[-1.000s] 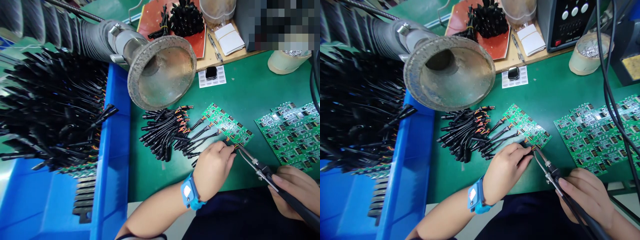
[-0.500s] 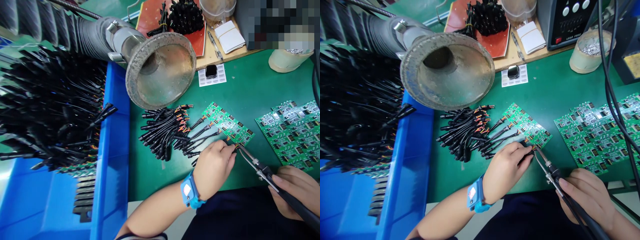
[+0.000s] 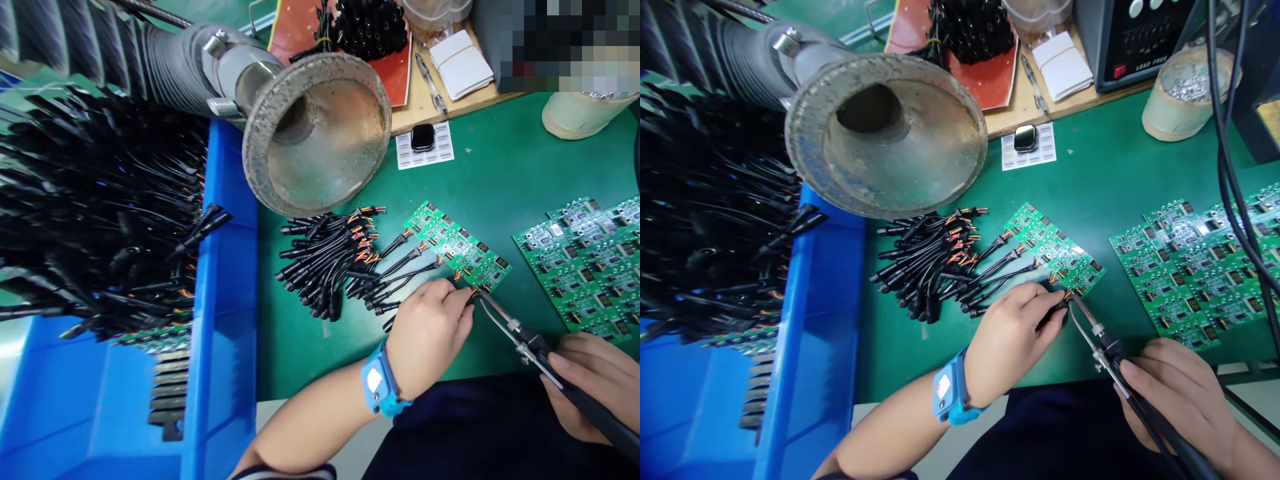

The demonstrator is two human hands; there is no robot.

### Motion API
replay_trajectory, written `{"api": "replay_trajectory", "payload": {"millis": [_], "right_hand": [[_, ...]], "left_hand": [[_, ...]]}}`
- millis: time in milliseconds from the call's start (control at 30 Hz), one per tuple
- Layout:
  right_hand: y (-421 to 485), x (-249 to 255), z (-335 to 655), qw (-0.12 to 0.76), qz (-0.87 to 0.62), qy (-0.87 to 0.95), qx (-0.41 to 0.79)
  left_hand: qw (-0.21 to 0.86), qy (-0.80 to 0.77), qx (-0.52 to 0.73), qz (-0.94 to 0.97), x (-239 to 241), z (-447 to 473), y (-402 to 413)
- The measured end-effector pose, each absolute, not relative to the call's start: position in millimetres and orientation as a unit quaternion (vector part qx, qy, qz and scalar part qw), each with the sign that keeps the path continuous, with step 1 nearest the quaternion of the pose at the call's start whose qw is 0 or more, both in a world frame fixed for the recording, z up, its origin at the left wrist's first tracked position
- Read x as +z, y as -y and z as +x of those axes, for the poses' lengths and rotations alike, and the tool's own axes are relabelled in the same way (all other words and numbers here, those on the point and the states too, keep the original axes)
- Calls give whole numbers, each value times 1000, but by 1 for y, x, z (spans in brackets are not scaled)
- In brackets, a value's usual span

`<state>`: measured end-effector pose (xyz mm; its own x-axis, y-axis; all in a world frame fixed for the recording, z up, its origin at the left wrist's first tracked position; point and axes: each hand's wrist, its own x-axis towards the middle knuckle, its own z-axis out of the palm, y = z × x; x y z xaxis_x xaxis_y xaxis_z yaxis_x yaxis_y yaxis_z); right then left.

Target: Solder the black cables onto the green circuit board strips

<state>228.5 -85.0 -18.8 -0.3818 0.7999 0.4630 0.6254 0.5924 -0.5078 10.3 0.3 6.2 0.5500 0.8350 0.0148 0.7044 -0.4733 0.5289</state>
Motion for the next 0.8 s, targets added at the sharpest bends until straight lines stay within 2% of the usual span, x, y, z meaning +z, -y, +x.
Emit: {"api": "replay_trajectory", "payload": {"millis": [333, 800], "right_hand": [[84, -16, 233, 362, -430, 816, 132], [81, -20, 229, 336, -449, 816, 137]], "left_hand": [[231, -455, 137, 849, 7, 11, -1], [235, -448, 133, 852, 8, 9, -1]]}}
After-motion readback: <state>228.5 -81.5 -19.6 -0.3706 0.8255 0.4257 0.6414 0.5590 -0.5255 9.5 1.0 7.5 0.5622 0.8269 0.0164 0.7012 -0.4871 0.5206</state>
